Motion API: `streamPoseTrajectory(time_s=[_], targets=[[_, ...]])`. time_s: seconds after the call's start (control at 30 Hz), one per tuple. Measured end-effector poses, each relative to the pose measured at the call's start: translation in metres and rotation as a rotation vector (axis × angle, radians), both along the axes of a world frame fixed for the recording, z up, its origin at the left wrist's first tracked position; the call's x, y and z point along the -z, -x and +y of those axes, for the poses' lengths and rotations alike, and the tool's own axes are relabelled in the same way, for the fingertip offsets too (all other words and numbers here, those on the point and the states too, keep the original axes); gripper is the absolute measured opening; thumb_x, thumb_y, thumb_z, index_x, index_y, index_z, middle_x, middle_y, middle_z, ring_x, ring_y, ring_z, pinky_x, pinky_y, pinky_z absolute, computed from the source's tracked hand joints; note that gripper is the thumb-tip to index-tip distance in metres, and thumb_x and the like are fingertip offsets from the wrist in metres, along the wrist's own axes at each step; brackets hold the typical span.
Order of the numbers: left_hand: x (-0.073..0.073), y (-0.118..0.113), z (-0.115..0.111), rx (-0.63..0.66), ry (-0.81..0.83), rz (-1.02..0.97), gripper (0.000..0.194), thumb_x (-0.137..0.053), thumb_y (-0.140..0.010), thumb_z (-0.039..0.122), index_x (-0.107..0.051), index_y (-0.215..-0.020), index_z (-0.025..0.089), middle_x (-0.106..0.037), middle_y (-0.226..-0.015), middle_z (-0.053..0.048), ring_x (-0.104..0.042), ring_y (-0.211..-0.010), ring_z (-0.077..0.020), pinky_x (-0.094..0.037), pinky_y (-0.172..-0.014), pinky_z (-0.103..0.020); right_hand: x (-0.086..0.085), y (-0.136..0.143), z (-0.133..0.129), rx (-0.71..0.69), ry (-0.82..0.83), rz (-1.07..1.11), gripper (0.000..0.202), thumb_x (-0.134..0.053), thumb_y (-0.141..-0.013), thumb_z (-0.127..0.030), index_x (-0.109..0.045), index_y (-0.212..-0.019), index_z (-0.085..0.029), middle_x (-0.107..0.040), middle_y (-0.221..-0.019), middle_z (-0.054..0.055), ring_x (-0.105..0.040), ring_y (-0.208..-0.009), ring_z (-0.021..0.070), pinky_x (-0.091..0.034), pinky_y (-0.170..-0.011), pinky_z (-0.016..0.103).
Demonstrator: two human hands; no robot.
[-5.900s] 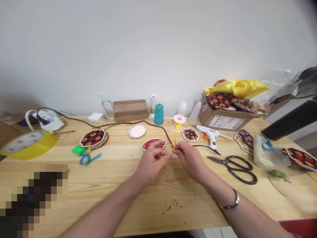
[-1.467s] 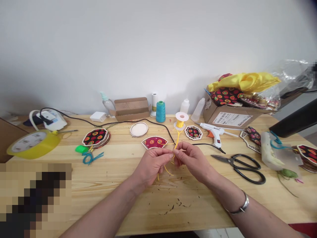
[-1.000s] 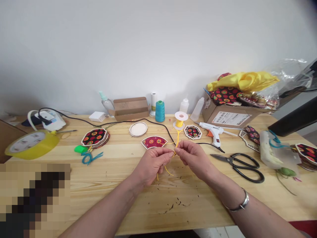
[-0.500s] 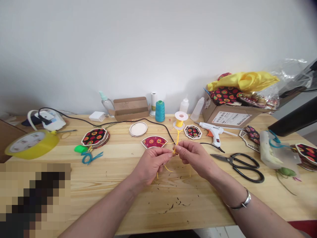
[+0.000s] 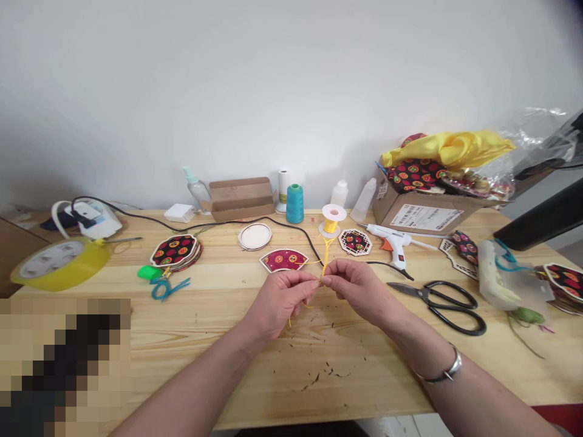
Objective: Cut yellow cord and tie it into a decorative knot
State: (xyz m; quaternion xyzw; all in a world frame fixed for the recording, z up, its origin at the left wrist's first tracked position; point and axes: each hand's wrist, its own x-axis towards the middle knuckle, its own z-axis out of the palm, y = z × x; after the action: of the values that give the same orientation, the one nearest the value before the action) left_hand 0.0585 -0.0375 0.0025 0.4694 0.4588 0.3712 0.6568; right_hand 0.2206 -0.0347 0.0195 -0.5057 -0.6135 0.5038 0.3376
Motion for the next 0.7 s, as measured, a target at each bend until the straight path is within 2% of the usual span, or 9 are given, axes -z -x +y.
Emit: streamPoseTrajectory(time_s=[0.13,0.2,0.27,0.33,0.4,0.47,0.6,0.7], targets=[[-0.001,0.001,0.0,-0.033,-0.055,0.052,0.024,-0.062,-0.073,0.037,-0.07,-0.083,0.017,-0.053,-0.056,0.003,-0.031,-0.041,-0.0045,-0.023,-0.04,-0.019,0.003,-0.001,0.001,0.02,-0.1,-0.084,0.017,-0.052,-0.079,-0.025,-0.052,-0.064,-0.017,-0.044,-0.056,-0.004,-0.036,-0.052,0.0088,-0.03,-0.05,0.023],[-0.001,0.002,0.001,-0.074,-0.075,0.076,0.024,-0.063,-0.072,0.038,-0.07,-0.083,0.018,-0.058,-0.064,0.001,-0.038,-0.045,-0.0059,-0.027,-0.042,-0.02,0.006,-0.002,0.002,0.044,-0.158,-0.127,0.018,-0.051,-0.08,-0.026,-0.051,-0.064,-0.018,-0.046,-0.058,-0.003,-0.038,-0.054,0.0097,-0.032,-0.053,0.024],[-0.002,0.003,0.002,-0.111,-0.128,0.134,0.02,-0.065,-0.07,0.036,-0.07,-0.075,0.017,-0.064,-0.087,-0.004,-0.05,-0.058,-0.0099,-0.033,-0.047,-0.021,0.009,-0.003,0.004,0.064,-0.212,-0.164,0.017,-0.051,-0.08,-0.025,-0.05,-0.065,-0.018,-0.049,-0.06,-0.002,-0.04,-0.057,0.0108,-0.033,-0.055,0.024],[-0.003,0.003,0.002,-0.124,-0.219,0.202,0.016,-0.065,-0.07,0.032,-0.069,-0.066,0.017,-0.062,-0.103,-0.007,-0.056,-0.081,-0.0167,-0.041,-0.061,-0.024,0.01,-0.003,0.004,0.076,-0.25,-0.196,0.017,-0.05,-0.081,-0.023,-0.05,-0.065,-0.018,-0.05,-0.061,-0.002,-0.042,-0.059,0.0115,-0.034,-0.057,0.025],[-0.004,0.002,0.002,-0.114,-0.315,0.253,0.014,-0.064,-0.071,0.028,-0.068,-0.062,0.018,-0.061,-0.108,-0.008,-0.053,-0.1,-0.0211,-0.04,-0.082,-0.029,0.011,-0.003,0.004,0.085,-0.274,-0.223,0.016,-0.049,-0.081,-0.021,-0.05,-0.065,-0.018,-0.052,-0.061,-0.002,-0.044,-0.059,0.0118,-0.034,-0.057,0.025],[-0.004,0.001,0.001,-0.096,-0.384,0.287,0.013,-0.063,-0.072,0.026,-0.067,-0.062,0.018,-0.056,-0.118,-0.009,-0.049,-0.109,-0.0223,-0.034,-0.095,-0.034,0.011,-0.003,0.004,0.097,-0.279,-0.235,0.016,-0.049,-0.08,-0.019,-0.051,-0.065,-0.018,-0.053,-0.062,-0.001,-0.045,-0.059,0.012,-0.034,-0.058,0.025],[-0.001,0.0,-0.003,-0.05,-0.436,0.335,0.011,-0.064,-0.071,0.027,-0.067,-0.064,0.019,-0.041,-0.136,-0.006,-0.042,-0.119,-0.0244,-0.026,-0.103,-0.04,0.011,-0.002,0.003,0.123,-0.229,-0.173,0.015,-0.049,-0.079,-0.019,-0.052,-0.064,-0.018,-0.054,-0.061,-0.002,-0.045,-0.058,0.0116,-0.035,-0.058,0.025],[0.002,-0.001,-0.005,-0.017,-0.419,0.34,0.009,-0.064,-0.071,0.026,-0.068,-0.065,0.02,-0.037,-0.14,-0.004,-0.034,-0.127,-0.0255,-0.021,-0.106,-0.041,0.009,0.0,0.002,0.111,-0.119,-0.038,0.016,-0.05,-0.079,-0.023,-0.053,-0.064,-0.018,-0.046,-0.053,-0.004,-0.039,-0.05,0.0097,-0.032,-0.051,0.023]])
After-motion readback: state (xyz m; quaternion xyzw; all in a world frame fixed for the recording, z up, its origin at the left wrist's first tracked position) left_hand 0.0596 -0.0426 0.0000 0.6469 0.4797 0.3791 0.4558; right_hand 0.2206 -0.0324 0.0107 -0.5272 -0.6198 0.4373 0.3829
